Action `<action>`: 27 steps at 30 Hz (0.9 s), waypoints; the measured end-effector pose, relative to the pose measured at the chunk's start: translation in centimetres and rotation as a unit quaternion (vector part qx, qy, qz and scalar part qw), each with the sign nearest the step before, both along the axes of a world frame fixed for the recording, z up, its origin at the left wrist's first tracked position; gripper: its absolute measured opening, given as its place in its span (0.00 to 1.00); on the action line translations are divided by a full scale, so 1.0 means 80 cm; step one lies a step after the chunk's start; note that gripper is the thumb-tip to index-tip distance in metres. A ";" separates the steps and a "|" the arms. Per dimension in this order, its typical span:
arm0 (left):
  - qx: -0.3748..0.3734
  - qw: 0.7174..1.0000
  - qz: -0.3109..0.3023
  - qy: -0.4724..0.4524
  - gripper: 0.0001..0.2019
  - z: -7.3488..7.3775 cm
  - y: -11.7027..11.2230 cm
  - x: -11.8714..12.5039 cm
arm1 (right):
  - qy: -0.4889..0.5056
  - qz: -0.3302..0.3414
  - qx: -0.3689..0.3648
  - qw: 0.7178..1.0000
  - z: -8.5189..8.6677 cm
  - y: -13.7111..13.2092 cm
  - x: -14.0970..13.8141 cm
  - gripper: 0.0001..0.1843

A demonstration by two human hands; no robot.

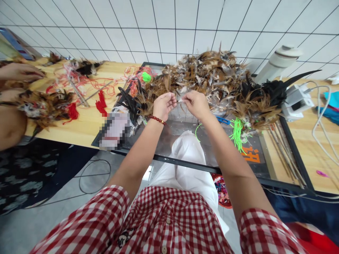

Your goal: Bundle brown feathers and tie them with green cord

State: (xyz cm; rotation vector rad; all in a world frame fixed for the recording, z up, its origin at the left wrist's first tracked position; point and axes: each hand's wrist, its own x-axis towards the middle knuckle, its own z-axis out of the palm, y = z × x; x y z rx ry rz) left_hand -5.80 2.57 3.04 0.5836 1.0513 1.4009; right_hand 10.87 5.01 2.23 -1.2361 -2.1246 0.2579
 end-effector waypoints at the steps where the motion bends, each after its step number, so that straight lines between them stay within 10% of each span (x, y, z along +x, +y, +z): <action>1: -0.009 1.000 -0.020 0.009 0.07 -0.001 -0.002 0.002 | -0.010 0.017 0.031 0.999 0.003 -0.003 0.003 0.14; 16: -0.022 0.975 -0.200 0.095 0.12 -0.002 -0.014 0.009 | -0.065 0.000 0.073 0.995 0.008 -0.005 0.009 0.17; 27: -0.003 1.000 -0.006 -0.031 0.07 -0.003 0.003 -0.001 | -0.176 -0.117 -0.141 0.967 -0.020 -0.014 -0.016 0.16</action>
